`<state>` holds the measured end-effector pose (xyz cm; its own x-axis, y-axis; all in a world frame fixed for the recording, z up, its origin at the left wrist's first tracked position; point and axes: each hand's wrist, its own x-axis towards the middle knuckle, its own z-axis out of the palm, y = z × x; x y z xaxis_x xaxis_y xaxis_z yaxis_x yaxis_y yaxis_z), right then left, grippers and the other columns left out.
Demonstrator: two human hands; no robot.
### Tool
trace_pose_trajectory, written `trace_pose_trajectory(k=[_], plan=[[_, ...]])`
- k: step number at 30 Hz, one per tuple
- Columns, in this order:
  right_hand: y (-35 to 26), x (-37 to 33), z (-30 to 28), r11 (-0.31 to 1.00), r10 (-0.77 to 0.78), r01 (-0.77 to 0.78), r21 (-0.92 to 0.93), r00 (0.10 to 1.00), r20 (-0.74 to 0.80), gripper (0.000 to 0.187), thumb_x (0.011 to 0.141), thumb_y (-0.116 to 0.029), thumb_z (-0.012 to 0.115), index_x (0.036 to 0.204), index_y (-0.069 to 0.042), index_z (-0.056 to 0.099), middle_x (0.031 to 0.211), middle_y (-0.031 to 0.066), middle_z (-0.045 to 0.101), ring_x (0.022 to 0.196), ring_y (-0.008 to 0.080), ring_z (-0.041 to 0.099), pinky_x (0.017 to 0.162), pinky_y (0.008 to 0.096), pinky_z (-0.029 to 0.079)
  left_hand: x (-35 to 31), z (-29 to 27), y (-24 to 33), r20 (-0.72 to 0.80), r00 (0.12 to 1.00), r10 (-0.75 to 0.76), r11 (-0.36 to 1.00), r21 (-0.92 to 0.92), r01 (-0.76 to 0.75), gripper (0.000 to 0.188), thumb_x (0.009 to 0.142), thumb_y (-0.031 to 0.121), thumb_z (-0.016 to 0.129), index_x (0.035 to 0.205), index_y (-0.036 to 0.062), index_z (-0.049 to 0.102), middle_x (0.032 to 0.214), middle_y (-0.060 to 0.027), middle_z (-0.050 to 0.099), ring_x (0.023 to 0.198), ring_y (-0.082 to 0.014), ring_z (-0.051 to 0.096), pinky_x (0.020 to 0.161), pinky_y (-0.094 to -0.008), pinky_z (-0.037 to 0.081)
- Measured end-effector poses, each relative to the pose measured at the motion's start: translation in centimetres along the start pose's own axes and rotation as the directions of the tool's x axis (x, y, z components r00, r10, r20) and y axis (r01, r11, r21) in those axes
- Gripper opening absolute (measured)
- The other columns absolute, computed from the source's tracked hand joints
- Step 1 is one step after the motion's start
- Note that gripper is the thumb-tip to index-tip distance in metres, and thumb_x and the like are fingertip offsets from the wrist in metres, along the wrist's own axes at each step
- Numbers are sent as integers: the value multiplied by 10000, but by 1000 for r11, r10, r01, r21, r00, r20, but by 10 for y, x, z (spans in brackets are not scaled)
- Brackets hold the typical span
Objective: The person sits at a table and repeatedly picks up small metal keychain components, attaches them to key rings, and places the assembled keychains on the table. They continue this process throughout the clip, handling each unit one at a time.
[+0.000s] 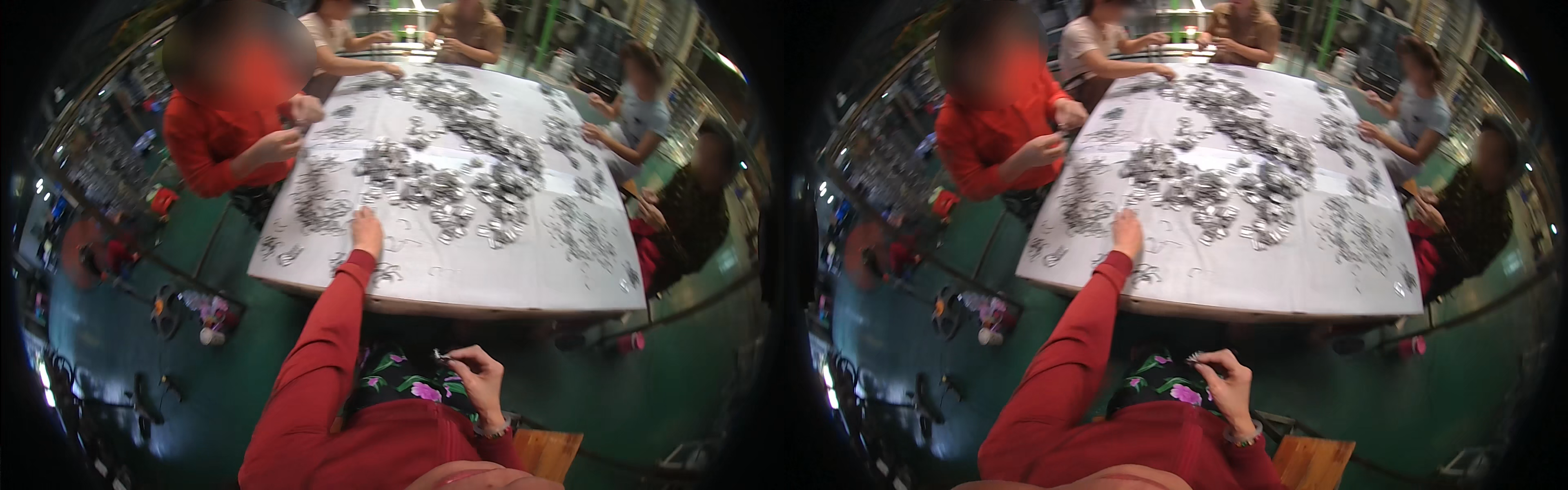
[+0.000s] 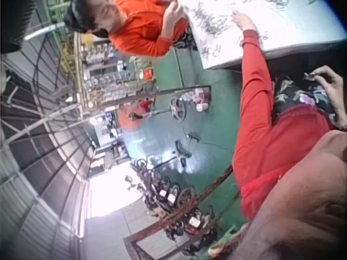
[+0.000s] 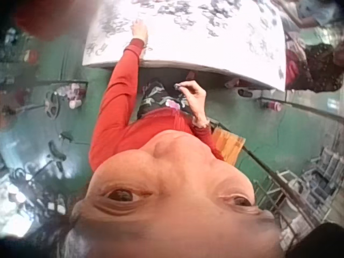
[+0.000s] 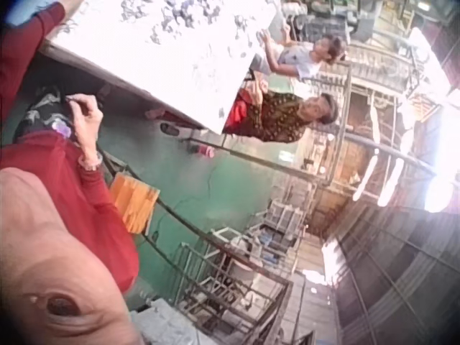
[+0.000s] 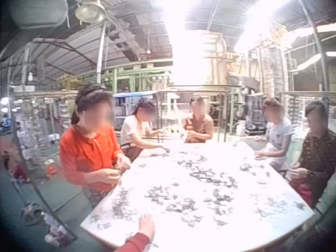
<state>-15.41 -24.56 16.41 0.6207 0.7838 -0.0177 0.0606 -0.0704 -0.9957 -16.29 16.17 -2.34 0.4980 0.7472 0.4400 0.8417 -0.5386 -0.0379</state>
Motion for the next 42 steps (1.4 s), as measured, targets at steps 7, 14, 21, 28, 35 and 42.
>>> trace_pose_trajectory(k=[7,14,21,28,35,42], plan=[[9,6,-6,982,-3,12,187,999,-48,125,771,90,642,877,25,647,840,73,664,789,118,624,740,239,507,1,-21,16,-21,999,-27,998,-53,26,225,840,97,483,1028,0,560,992,-76,494,947,-238,483,779,-362,446],[5,11,0,979,61,-48,199,996,-57,120,773,81,649,878,23,650,842,68,670,765,123,631,704,230,511,-4,-26,5,46,999,-29,995,-99,34,276,832,106,488,1055,-37,565,1042,-107,515,1023,-275,482,860,-389,430],[13,3,0,986,24,-1,166,991,-135,126,757,96,633,866,34,639,809,91,661,725,148,631,699,245,509,-5,-19,23,-53,997,-58,994,-91,53,190,809,100,497,927,-2,607,974,-88,502,946,-244,485,781,-369,437],[7,8,-2,986,-8,23,167,996,-89,116,767,79,633,875,37,635,806,100,663,731,158,636,702,255,511,-4,-43,19,30,999,-37,999,-18,38,235,803,112,500,965,-23,603,991,-104,504,974,-256,479,790,-371,431],[-2,15,-2,996,18,-20,83,999,28,117,761,88,641,864,34,658,819,83,667,771,130,631,723,244,508,-5,-25,1,146,987,63,992,103,-78,209,783,120,565,930,27,680,1067,-131,583,1100,-269,491,828,-364,471],[11,5,-17,969,64,-57,241,998,-18,114,773,94,644,871,38,658,824,68,653,772,110,624,695,229,510,62,-111,-46,-138,978,157,946,-262,-189,208,819,233,569,802,37,637,833,-197,628,787,-315,617,647,-420,497]])
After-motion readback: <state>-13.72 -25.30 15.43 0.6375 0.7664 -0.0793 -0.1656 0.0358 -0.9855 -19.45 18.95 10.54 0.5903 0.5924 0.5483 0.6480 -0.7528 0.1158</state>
